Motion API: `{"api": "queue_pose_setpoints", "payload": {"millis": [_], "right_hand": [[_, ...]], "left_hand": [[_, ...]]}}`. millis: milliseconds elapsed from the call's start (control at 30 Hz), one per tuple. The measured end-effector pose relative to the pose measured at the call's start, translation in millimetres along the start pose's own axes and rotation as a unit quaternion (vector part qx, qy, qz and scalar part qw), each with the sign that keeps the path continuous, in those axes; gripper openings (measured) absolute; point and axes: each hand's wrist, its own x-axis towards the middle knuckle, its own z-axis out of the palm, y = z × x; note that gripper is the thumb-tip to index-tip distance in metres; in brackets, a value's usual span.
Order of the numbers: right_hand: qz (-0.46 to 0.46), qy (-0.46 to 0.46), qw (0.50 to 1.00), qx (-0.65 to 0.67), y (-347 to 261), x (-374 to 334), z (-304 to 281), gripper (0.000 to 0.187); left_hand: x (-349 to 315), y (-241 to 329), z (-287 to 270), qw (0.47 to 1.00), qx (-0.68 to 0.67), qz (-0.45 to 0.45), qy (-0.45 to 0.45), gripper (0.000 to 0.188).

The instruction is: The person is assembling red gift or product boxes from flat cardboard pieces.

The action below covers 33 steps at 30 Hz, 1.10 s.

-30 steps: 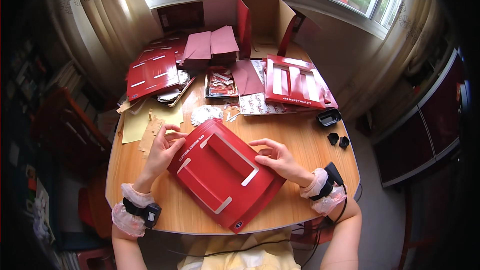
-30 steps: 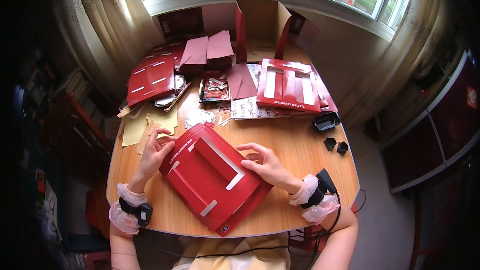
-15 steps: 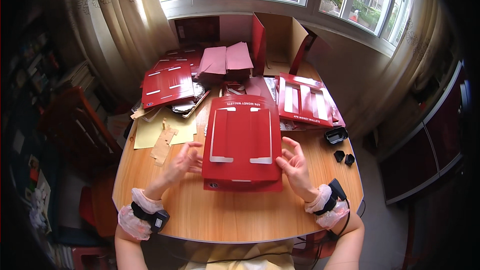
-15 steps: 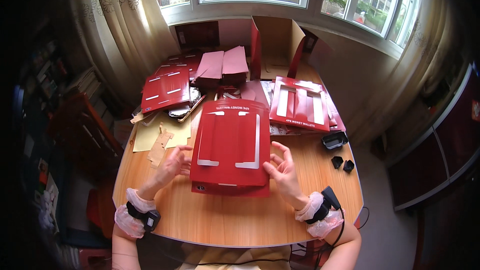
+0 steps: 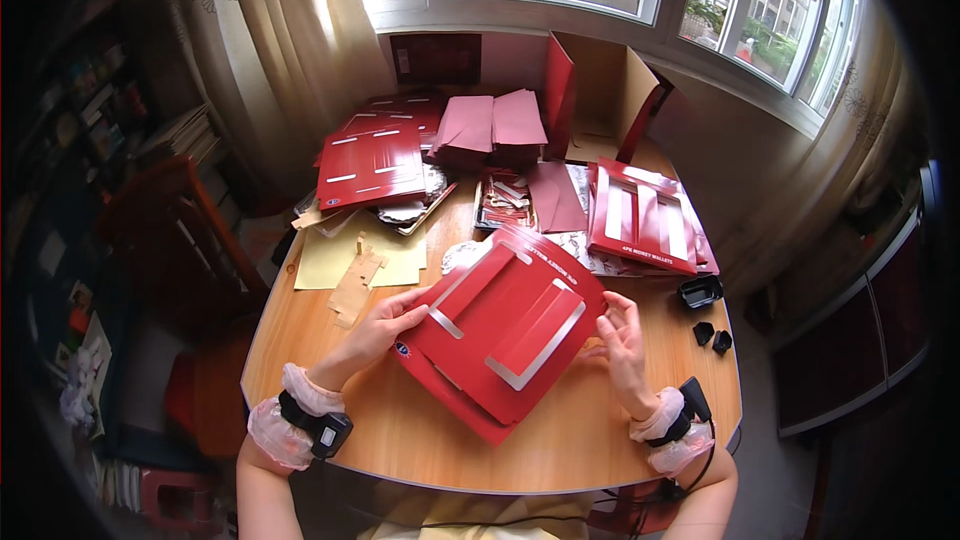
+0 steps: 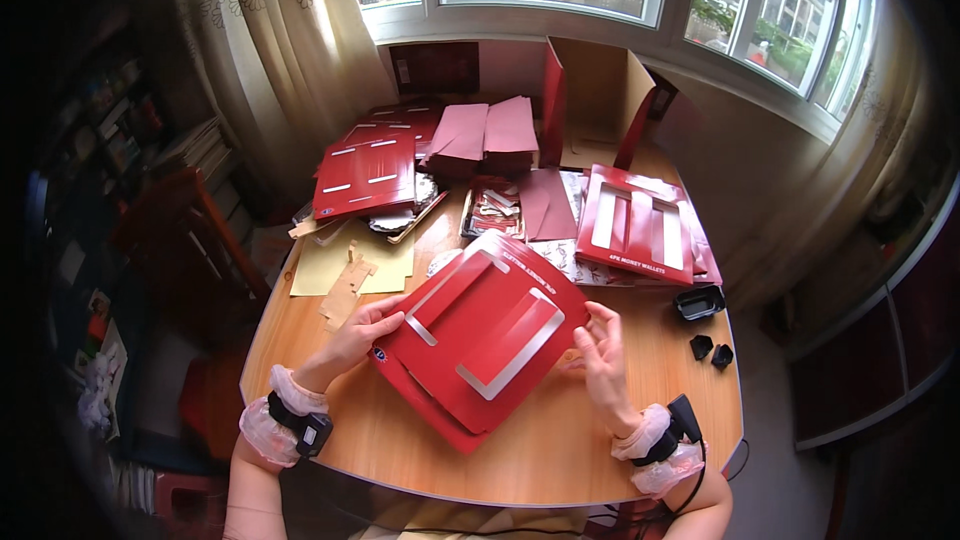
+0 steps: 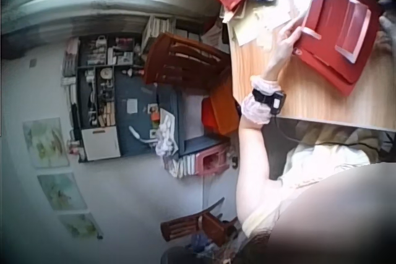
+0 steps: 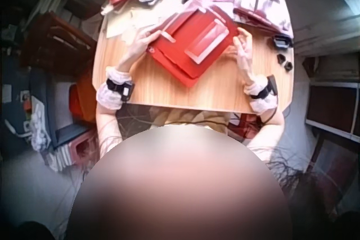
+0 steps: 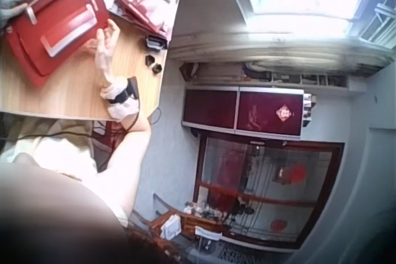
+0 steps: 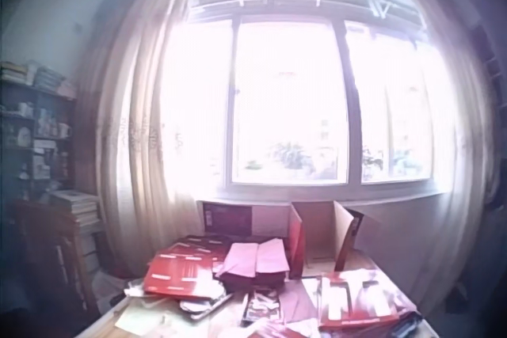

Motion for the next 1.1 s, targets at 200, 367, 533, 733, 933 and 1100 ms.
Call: {"api": "queue_pose_setpoints", "payload": {"millis": [200, 367, 533, 733, 933, 1100], "right_hand": [[0.053, -0.035, 0.997, 0.033, 13, 9, -20, 0.017], [0.019, -0.049, 0.998, 0.017, 10, 5, -10, 0.015], [0.143, -0.105, 0.984, -0.01, -4, -3, -13, 0.022], [0.071, -0.06, 0.992, 0.087, 4, 3, -11, 0.026], [0.038, -0.04, 0.993, 0.106, -3, 2, -8, 0.026], [0.021, -0.056, 0.993, 0.097, 1, 1, -16, 0.026]], "left_hand": [[0, 5, -1, 1.0, -0.007, -0.013, -0.027, 0.042], [-1, 0, -11, 0.996, 0.056, 0.006, 0.064, 0.03], [8, -8, -17, 0.995, 0.055, -0.005, 0.087, 0.024], [6, -9, -25, 0.983, -0.037, 0.033, 0.178, 0.03], [10, -10, -19, 0.877, 0.289, 0.251, 0.289, 0.03], [-7, 9, 10, 0.899, 0.353, 0.188, 0.179, 0.027]]}}
